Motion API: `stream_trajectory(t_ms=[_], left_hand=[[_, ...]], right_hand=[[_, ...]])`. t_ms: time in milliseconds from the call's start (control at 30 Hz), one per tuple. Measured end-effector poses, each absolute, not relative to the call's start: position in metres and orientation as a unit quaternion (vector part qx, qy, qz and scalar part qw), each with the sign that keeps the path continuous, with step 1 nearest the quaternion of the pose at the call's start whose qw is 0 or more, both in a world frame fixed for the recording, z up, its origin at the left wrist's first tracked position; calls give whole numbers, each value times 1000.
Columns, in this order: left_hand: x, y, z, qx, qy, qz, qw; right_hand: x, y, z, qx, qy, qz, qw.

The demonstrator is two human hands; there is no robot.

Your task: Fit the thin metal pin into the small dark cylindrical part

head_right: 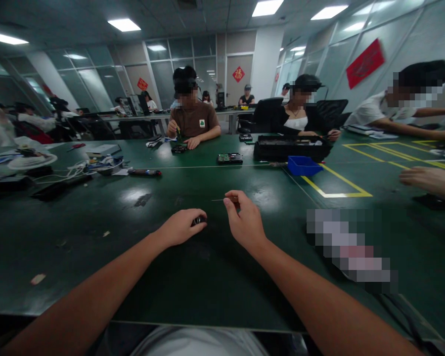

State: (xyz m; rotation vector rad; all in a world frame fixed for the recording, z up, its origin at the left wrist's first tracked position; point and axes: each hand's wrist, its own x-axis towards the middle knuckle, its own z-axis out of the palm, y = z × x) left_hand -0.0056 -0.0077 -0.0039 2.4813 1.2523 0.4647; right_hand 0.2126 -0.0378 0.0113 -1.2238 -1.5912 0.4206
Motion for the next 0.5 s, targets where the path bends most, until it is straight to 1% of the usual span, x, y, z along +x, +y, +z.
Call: stream_trajectory(t_ms=[167, 300, 400, 500], left_hand=[[-20, 6, 5, 795, 476, 295, 233], [-38, 17, 19, 673, 526, 403, 330], [-62, 23, 29, 577, 518, 491, 397], [-95, 26, 38, 494, 504, 564, 429]], right_hand=[[213, -39, 12, -516, -664, 182, 511], [213, -39, 11, -513, -666, 188, 508], [212, -37, 10, -507, -667, 185, 514], [212, -36, 9, -506, -666, 184, 516]])
